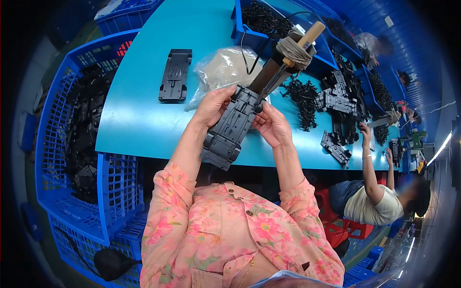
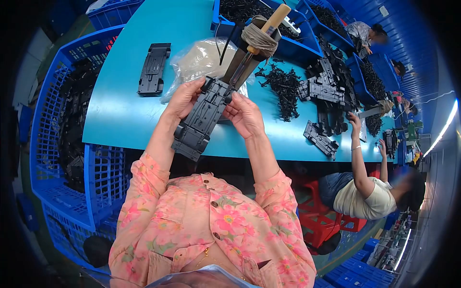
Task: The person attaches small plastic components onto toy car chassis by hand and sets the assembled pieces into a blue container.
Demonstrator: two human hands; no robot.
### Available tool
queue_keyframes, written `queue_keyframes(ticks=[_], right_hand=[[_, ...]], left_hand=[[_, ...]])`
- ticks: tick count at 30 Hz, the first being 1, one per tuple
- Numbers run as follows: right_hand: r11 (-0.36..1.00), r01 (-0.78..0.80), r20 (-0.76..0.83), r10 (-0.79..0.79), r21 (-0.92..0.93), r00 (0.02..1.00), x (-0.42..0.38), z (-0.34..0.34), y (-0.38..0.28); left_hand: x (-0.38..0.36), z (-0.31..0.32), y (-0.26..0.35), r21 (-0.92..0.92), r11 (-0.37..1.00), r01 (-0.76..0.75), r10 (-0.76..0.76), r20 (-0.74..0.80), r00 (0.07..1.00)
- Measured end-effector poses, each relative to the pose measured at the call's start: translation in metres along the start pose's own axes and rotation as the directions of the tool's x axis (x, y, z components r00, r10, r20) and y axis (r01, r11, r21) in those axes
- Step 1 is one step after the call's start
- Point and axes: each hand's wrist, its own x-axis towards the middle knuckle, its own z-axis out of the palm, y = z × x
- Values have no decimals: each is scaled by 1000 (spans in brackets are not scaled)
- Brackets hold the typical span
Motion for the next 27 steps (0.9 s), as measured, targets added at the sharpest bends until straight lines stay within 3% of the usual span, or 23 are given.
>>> queue_keyframes(ticks=[27], right_hand=[[998,69,23,-70,13,997,7,-4,3]], left_hand=[[-1,8,6,-32,999,-33,35,63,997]])
